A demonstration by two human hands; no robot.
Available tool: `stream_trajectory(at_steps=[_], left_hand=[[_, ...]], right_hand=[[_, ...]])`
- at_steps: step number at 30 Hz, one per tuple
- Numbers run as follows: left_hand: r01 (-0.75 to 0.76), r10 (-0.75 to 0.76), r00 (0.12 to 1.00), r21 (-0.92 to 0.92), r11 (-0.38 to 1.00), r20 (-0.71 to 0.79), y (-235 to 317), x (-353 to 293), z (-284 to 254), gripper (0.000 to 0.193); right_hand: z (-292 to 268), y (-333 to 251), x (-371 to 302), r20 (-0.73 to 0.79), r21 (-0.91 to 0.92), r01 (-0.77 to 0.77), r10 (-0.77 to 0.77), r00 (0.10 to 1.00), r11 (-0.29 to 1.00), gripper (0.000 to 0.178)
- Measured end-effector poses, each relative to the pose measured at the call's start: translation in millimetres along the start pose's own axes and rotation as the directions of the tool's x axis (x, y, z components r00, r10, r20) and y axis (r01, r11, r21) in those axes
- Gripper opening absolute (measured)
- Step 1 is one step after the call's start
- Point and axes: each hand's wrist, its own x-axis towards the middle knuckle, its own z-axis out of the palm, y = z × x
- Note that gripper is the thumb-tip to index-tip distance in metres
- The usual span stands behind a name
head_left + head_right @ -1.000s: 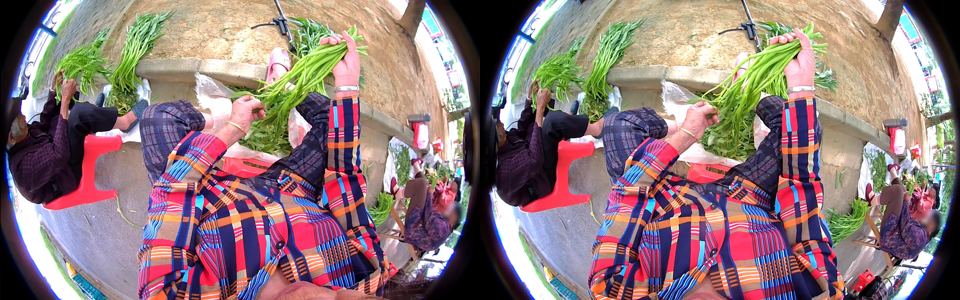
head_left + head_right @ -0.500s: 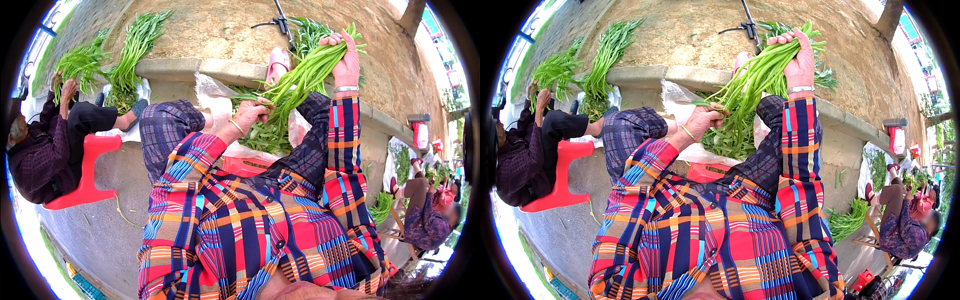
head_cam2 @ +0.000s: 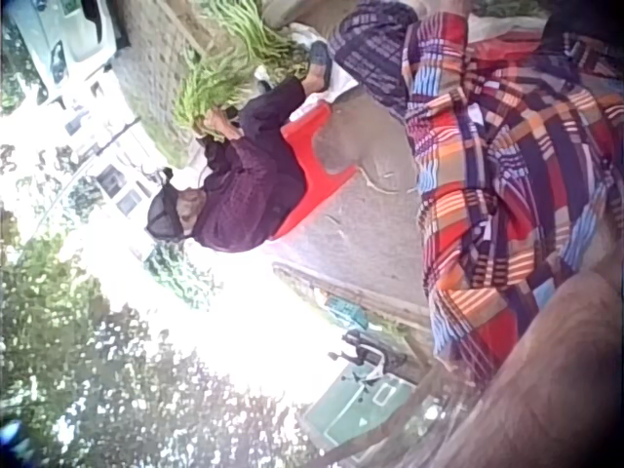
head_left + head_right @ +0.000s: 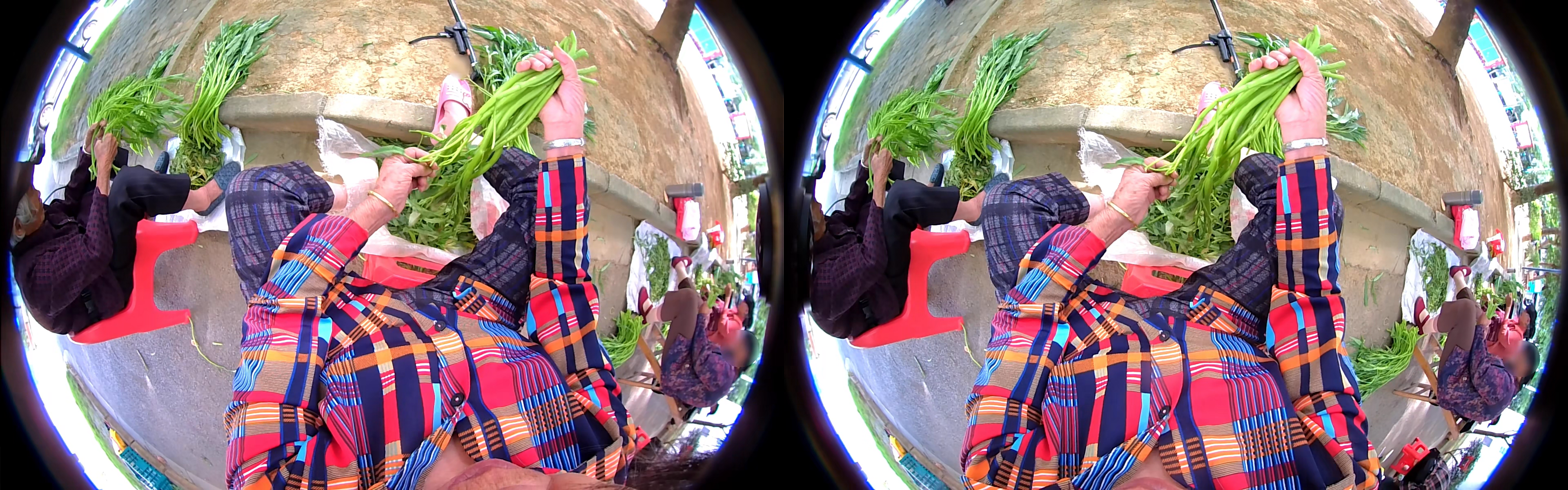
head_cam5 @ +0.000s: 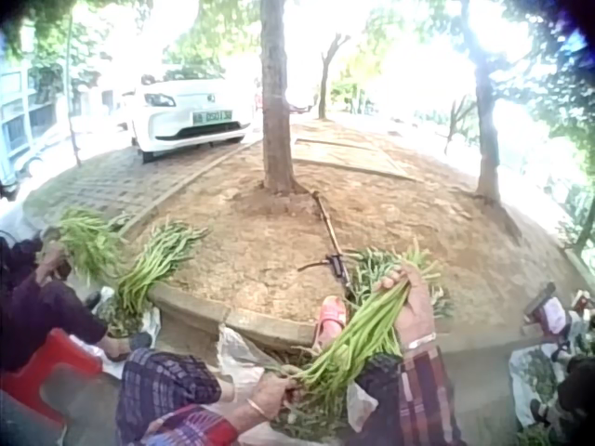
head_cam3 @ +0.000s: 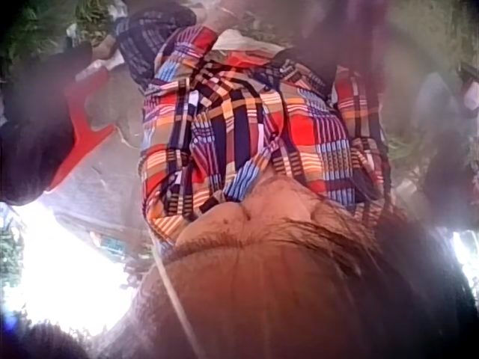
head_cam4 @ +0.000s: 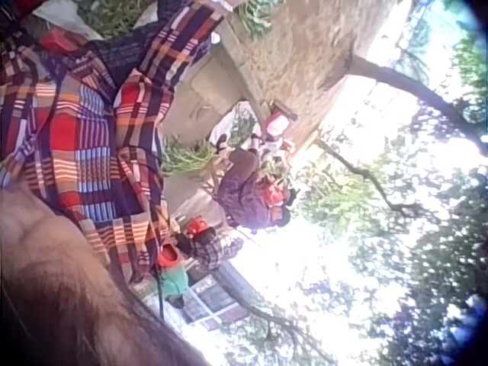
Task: The person trims green vegetables by hand, pulling leaves and stems apart and placing them into a plastic bag. They handle multiple bunches of the vegetables while seated outdoors near a parked car.
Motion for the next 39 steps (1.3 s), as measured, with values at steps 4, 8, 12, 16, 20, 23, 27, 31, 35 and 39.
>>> stream_trajectory(at_steps=[4, 8, 12, 16, 20, 23, 27, 31, 35, 39], left_hand=[[-0.010, 0.010, 1.000, 0.023, 1.000, -0.002, -0.2, 2.7, -5.0, 0.010], [-0.006, 0.007, 0.999, 0.020, 1.000, -0.033, -2.4, 6.2, -9.1, 0.010], [-0.031, 0.031, 1.000, 0.006, 1.000, -0.001, -3.9, 9.0, -13.2, 0.010], [-0.061, 0.061, 0.998, -0.020, 0.998, -0.025, -9.0, 15.2, -18.9, 0.011], [-0.097, 0.097, 0.994, 0.015, 0.995, -0.056, -15.9, 18.8, -22.2, 0.012], [0.006, 0.008, 0.998, 0.242, 0.970, -0.057, -11.3, 8.9, -20.7, 0.015], [0.018, 0.034, 0.999, 0.938, 0.346, -0.032, -35.8, 16.0, -48.2, 0.029], [-0.151, 0.128, 0.970, 0.923, -0.353, 0.208, -11.6, -18.9, -17.9, 0.009], [-0.387, 0.011, 0.919, 0.908, -0.161, 0.394, 17.3, -29.9, 12.8, 0.008], [-0.578, 0.400, 0.798, 0.763, 0.291, 0.451, 32.9, -41.3, 35.8, 0.010]], right_hand=[[-1.0, 1.8, 1.0, 0.015, 0.000, -0.019, 0.020, 1.000, 1.000, 0.016], [-1.2, 3.6, 1.8, 0.010, 0.010, -0.034, 0.034, 0.999, 0.999, 0.016], [2.6, 7.3, 0.2, -0.011, -0.033, -0.017, 0.017, 1.000, 0.999, 0.015], [4.9, 10.1, 0.0, -0.032, -0.080, -0.019, 0.017, 0.999, 0.997, 0.015], [4.9, 10.7, 0.4, -0.039, -0.055, -0.032, 0.030, 0.999, 0.998, 0.016], [2.5, 6.0, 0.5, -0.028, 0.005, -0.035, 0.035, 0.999, 0.999, 0.017], [-1.1, 3.3, 2.1, -0.028, 0.027, -0.024, 0.025, 0.999, 0.999, 0.018], [-0.6, 2.0, 1.2, -0.035, 0.055, -0.023, 0.025, 0.999, 0.998, 0.018], [-4.4, 0.0, 0.9, -0.044, 0.066, -0.011, 0.014, 0.999, 0.998, 0.017], [-3.2, 0.2, 0.3, -0.039, 0.051, -0.003, 0.005, 0.999, 0.999, 0.016]])
